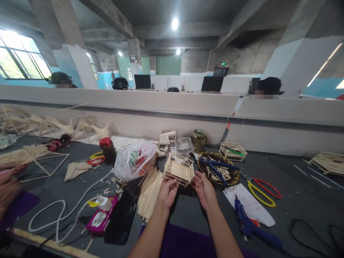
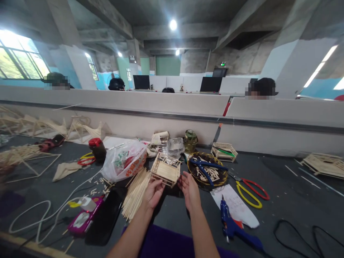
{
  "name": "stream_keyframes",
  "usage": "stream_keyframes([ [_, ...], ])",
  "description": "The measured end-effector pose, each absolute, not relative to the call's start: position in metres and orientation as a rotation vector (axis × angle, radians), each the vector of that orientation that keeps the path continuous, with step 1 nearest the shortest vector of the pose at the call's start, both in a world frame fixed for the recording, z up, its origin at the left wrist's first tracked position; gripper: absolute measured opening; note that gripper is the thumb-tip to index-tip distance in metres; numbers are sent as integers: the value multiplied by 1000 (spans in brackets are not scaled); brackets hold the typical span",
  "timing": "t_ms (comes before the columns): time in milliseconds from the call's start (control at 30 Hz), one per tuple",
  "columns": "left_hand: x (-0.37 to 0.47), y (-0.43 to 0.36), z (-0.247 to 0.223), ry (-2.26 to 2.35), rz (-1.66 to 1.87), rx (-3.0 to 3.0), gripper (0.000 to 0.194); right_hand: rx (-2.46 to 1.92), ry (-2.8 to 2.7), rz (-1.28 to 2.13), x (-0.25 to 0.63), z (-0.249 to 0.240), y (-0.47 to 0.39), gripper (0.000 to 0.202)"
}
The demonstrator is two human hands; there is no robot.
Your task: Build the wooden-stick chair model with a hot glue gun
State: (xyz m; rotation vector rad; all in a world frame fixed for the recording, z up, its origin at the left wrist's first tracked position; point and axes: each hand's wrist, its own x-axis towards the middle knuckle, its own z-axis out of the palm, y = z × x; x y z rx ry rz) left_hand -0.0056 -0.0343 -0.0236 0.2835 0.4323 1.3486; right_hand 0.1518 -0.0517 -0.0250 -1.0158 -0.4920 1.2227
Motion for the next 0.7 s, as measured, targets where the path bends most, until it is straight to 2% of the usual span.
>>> stream_keyframes([
  [133, -2, -33, -20, 435, 1339, 306, 42, -923, -374, 1342, 153, -27, -48, 40],
  [467, -3, -37, -11, 467, 1328, 299, 56, -957, -389, 1243, 149, -14, -49, 37],
  [600, -4, -38, -9, 492, 1314, 291, 53, -991, -388, 1197, 153, -11, -48, 40],
  [700, -5, -38, -11, 511, 1302, 293, 47, -1045, -394, 1044, 162, -12, -45, 41],
])
